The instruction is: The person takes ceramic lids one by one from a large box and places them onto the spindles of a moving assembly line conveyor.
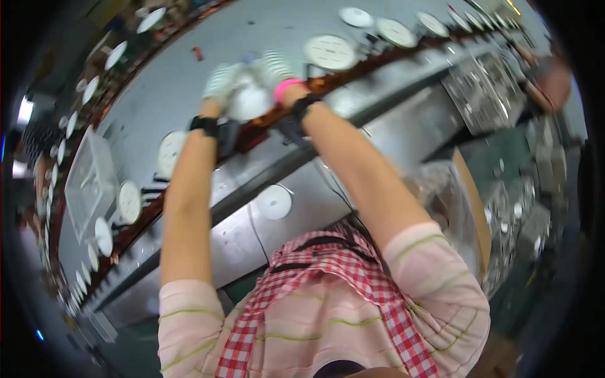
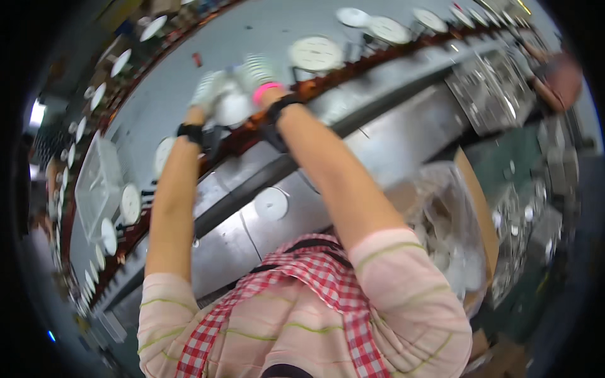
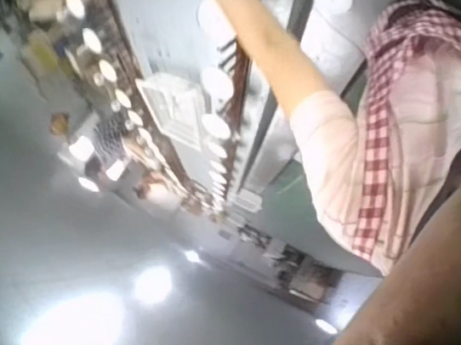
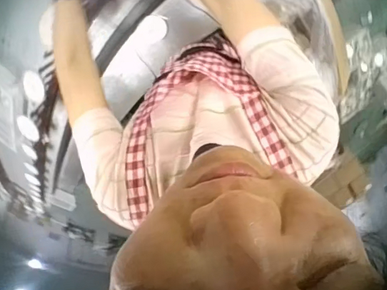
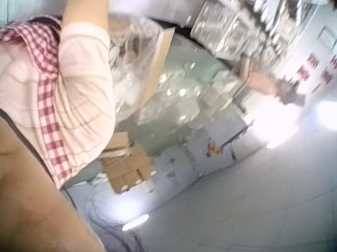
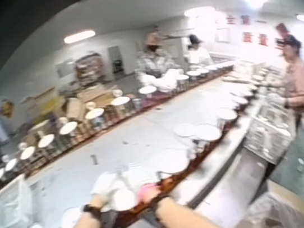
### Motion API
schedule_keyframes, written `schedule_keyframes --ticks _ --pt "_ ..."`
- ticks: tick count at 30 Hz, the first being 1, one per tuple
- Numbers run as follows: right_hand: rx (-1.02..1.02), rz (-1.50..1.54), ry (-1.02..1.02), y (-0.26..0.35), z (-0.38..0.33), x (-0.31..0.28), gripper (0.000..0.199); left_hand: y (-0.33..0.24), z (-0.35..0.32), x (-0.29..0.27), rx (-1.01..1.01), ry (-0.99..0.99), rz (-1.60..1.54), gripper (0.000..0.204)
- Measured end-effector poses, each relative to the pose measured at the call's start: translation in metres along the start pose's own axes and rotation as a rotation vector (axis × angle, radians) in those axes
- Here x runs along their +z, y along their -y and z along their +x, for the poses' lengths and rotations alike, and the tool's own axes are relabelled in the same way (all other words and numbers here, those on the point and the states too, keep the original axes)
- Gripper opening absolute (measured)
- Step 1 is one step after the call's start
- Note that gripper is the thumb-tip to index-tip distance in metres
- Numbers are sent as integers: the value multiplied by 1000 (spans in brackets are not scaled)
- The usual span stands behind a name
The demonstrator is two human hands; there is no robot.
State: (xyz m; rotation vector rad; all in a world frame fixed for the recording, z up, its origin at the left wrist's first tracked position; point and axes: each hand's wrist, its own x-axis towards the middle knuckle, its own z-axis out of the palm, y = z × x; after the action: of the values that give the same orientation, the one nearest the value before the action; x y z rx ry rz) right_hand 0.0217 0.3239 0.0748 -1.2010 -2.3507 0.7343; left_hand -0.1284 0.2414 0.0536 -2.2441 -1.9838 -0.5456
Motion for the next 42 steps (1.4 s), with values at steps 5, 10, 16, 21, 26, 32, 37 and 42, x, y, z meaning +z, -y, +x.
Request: schedule_keyframes --ticks 5,10,16,21,26,32,37,42 --pt "-608 199 41 48 -93 8 26 170 -102 -6 -214 72 -115 52" --pt "-492 363 -279 -77 -247 -95 28 71 -100 -60 -663 -50 -62 39" --pt "752 -160 -597 -318 -412 -75 31 -50 -137 -50 -475 -577 113 51" --pt "931 -463 -41 -378 -433 -42 42 -124 -160 -43 -428 -348 -238 39" --pt "1118 -564 289 -412 -448 -28 39 -153 -186 -19 -451 -65 -588 31" --pt "850 -608 228 -375 -462 -73 31 -159 -184 -16 -475 -68 -683 25" --pt "720 489 -824 -268 -457 -108 21 -190 -146 -24 -571 147 -839 18" --pt "393 1378 -742 -119 -405 -141 24 -245 -107 -31 -118 395 -1276 46"
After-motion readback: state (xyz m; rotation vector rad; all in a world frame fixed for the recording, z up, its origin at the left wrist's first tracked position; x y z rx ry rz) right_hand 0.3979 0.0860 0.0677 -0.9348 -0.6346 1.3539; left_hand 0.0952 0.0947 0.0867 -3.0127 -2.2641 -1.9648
